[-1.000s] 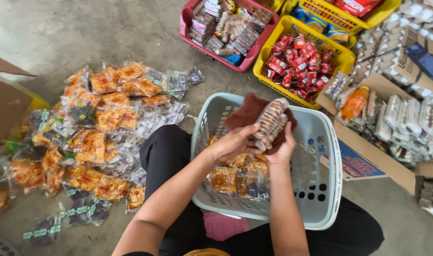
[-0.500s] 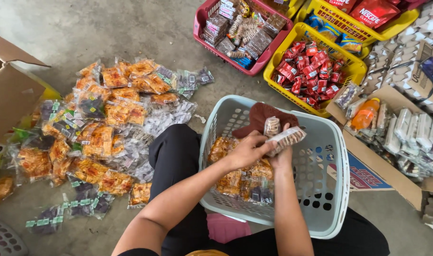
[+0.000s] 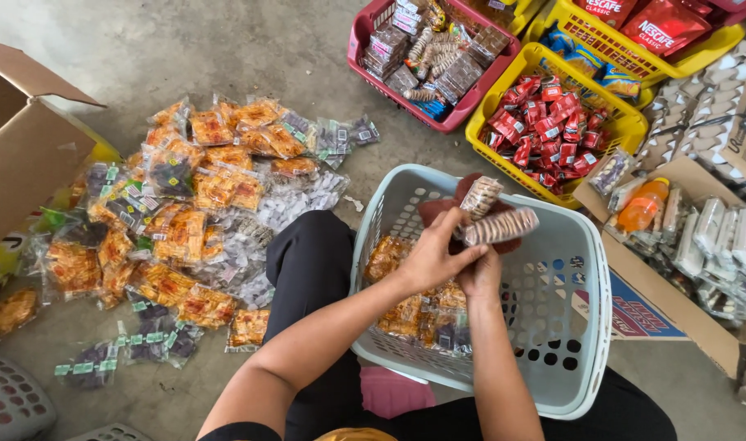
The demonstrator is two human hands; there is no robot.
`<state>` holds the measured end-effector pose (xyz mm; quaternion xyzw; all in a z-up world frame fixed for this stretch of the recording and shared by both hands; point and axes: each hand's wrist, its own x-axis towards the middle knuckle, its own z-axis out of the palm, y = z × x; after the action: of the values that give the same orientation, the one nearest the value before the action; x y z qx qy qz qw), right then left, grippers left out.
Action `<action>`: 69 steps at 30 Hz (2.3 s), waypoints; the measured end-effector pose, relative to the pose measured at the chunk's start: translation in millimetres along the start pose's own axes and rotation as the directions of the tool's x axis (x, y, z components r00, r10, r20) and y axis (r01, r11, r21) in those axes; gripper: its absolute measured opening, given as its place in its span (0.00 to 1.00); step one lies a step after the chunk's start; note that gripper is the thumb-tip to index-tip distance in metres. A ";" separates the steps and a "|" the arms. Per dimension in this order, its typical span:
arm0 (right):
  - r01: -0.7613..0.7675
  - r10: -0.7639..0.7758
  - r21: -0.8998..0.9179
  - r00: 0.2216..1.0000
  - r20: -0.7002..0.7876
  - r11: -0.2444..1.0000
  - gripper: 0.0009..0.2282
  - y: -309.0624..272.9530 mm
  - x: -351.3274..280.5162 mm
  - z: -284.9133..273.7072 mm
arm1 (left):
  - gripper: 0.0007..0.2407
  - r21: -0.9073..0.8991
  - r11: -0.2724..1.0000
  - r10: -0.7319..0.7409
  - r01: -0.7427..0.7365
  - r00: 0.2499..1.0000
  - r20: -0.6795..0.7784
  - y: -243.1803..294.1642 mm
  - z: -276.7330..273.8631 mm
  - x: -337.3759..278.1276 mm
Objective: The recorder is wiping down individual snack packets with a cloth and sorting them into a basket while sitting on the floor of a storage area.
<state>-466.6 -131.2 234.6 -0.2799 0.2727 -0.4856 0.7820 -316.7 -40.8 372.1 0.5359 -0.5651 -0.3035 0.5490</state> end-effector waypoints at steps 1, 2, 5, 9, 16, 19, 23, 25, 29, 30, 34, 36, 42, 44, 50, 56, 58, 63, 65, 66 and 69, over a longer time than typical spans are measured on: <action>-0.001 0.001 -0.001 1.000 0.001 1.000 0.24 -1.9 2.2 -2.6 | 0.19 0.000 1.000 0.000 0.000 1.000 -0.001 2.9 -0.5 -0.6; 0.010 -0.010 0.023 1.000 -0.024 1.000 0.24 -3.8 4.5 -5.4 | 0.21 -0.003 1.000 0.026 -0.026 1.000 -0.001 5.8 -0.9 -1.1; 0.036 -0.030 0.135 0.998 -0.049 0.990 0.22 -15.9 3.4 -1.7 | 0.22 -0.025 0.998 0.051 -0.049 0.998 0.046 8.9 -1.7 0.2; 0.079 -0.127 0.389 0.987 0.099 0.918 0.22 -43.0 -11.5 24.5 | 0.19 -0.223 0.975 0.060 0.000 0.963 0.262 -11.9 -1.5 5.8; 0.149 -0.182 0.256 0.978 0.106 0.955 0.27 -73.4 -23.6 44.4 | 0.16 -0.638 0.495 -0.205 0.590 0.792 0.574 -12.7 -9.6 17.2; 0.140 -0.147 0.060 0.980 0.138 0.988 0.24 -62.8 -11.8 21.5 | 0.18 -0.615 0.486 -0.375 0.621 0.784 0.495 -23.1 -5.0 19.7; 0.231 -0.253 -0.205 0.963 -0.091 0.951 0.26 -43.2 5.1 0.0 | 0.21 -0.401 0.791 -0.416 0.462 0.887 0.203 -24.9 -5.8 18.3; 0.275 -0.330 -0.261 0.923 -0.198 0.925 0.27 -49.6 -0.3 17.8 | 0.21 -0.295 0.866 -0.380 0.403 0.915 0.133 -17.7 -8.0 17.4; 0.167 -0.158 0.086 0.982 -0.104 0.982 0.32 -69.5 -14.5 42.1 | 0.20 -0.025 0.979 -0.200 0.202 0.977 0.076 -11.9 -9.2 19.1; 0.088 -0.086 0.148 0.996 -0.025 0.985 0.33 -69.5 -14.5 35.4 | 0.19 0.026 0.988 -0.155 0.153 0.984 0.084 -10.6 -9.9 20.2; 0.150 -0.152 -0.075 0.988 -0.021 0.986 0.29 -69.6 -17.0 50.9 | 0.19 -0.020 0.973 -0.225 0.229 0.966 0.126 1.6 -18.2 21.4; 0.246 -0.281 -0.255 0.953 -0.114 0.935 0.30 -66.4 -18.6 61.3 | 0.19 -0.022 0.964 -0.263 0.266 0.960 0.095 9.3 -23.8 19.1; 0.222 -0.455 -0.678 0.871 -0.184 0.700 0.26 -50.3 -14.3 44.5 | 0.17 0.258 0.929 0.242 -0.266 0.963 0.121 -10.1 -61.2 41.3; 0.205 -0.469 -0.729 0.865 -0.177 0.653 0.24 -45.6 -16.1 41.6 | 0.17 0.288 0.937 0.176 -0.197 0.980 0.097 9.8 -88.7 63.1; 0.088 -0.376 -0.753 0.900 -0.221 0.652 0.24 -54.1 -29.7 78.8 | 0.17 0.516 0.850 0.122 -0.110 0.992 0.011 -56.9 -160.8 141.1; 0.001 -0.193 -0.681 0.959 -0.206 0.732 0.19 -62.6 -39.7 99.5 | 0.22 0.638 0.707 -0.451 0.306 0.889 0.074 -234.4 -171.6 187.0; -0.070 -0.138 -0.665 0.957 -0.255 0.744 0.19 -61.6 -44.9 97.4 | 0.23 0.618 0.645 -0.629 0.449 0.771 0.096 -273.2 -161.1 200.1; -0.164 -0.075 -0.526 0.912 -0.403 0.834 0.21 -58.9 -50.1 83.3 | 0.18 0.621 0.657 -0.550 0.426 0.835 0.009 -381.9 -137.4 282.7; -0.137 -0.102 -0.522 0.910 -0.402 0.842 0.22 -56.8 -49.4 76.5 | 0.20 0.197 0.900 -0.393 0.388 0.919 -0.010 -385.1 -117.0 329.7; -0.102 -0.130 -0.515 0.909 -0.395 0.851 0.24 -55.3 -50.7 73.9 | 0.27 -0.252 0.944 -0.246 0.211 0.962 -0.116 -386.4 -108.1 351.3; -0.029 -0.171 -0.495 0.919 -0.354 0.869 0.27 -56.5 -50.1 74.2 | 0.21 -0.220 0.922 -0.333 0.319 0.943 -0.030 -334.9 -121.1 392.1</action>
<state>-468.1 -93.7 333.6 -0.3778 0.5248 -0.4748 0.5970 -41.4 -460.1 201.7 0.5706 -0.4139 -0.4309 0.5634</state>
